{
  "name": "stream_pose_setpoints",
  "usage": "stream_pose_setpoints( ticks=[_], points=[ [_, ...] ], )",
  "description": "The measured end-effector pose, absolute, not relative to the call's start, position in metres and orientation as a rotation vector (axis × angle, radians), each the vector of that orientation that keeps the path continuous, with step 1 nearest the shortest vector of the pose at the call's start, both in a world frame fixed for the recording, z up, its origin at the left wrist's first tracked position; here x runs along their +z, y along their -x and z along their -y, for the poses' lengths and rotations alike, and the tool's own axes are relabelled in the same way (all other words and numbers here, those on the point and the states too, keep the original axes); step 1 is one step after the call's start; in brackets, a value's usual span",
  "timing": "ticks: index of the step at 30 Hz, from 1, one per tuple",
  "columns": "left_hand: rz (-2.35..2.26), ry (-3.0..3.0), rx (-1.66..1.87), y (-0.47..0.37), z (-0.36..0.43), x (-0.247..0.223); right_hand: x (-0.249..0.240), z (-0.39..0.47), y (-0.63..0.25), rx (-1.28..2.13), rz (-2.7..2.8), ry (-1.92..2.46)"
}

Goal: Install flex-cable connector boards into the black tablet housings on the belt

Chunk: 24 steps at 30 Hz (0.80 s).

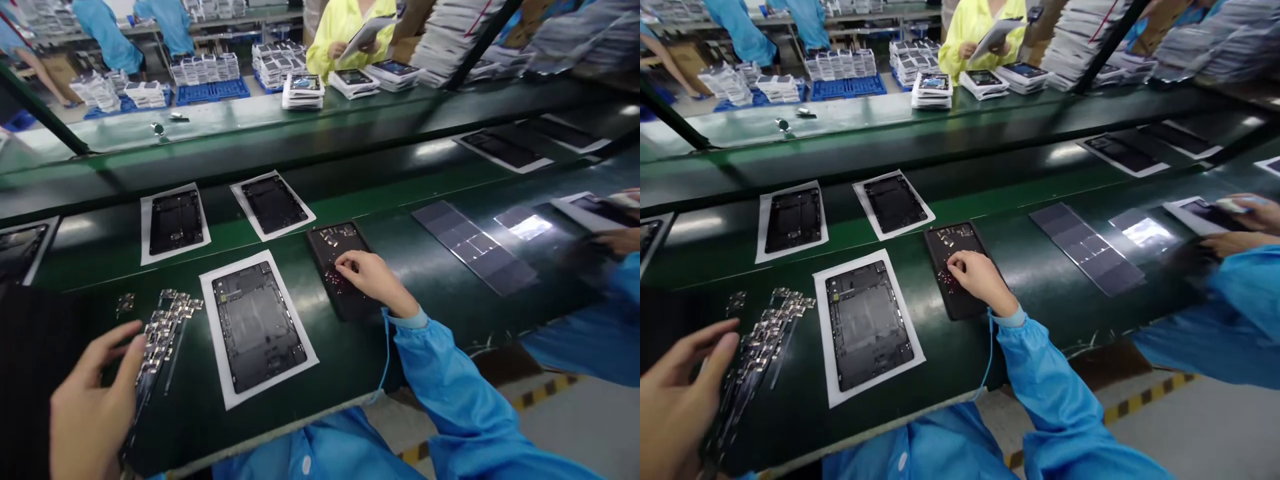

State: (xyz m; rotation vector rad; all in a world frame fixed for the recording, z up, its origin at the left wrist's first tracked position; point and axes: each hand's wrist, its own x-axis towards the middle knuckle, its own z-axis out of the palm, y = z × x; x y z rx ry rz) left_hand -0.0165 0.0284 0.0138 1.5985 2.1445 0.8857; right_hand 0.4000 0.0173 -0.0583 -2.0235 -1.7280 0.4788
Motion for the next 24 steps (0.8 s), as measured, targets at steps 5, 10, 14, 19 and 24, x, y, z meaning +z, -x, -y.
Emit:
stream_pose_setpoints(
  ticks=[5, 10, 14, 19, 24],
  points=[
    [-2.081, -1.458, 0.716, 0.038, 0.009, -0.034, -0.06, -0.003, -0.4, 0.533, 1.714, 2.032],
    [-2.076, -1.443, 0.664, 0.052, 0.017, -0.05, -0.068, -0.004, -0.412, 0.534, 1.781, 1.978],
    [-2.045, -1.499, 0.706, 0.052, 0.008, -0.057, -0.073, -0.012, -0.412, 0.566, 1.847, 1.941],
    [-1.921, -1.703, 0.838, 0.047, 0.001, -0.065, -0.074, -0.011, -0.412, 0.598, 1.931, 1.855],
    [-1.935, -1.823, 0.792, 0.049, 0.0, -0.065, -0.079, -0.013, -0.419, 0.599, 1.976, 1.866]
  ],
)
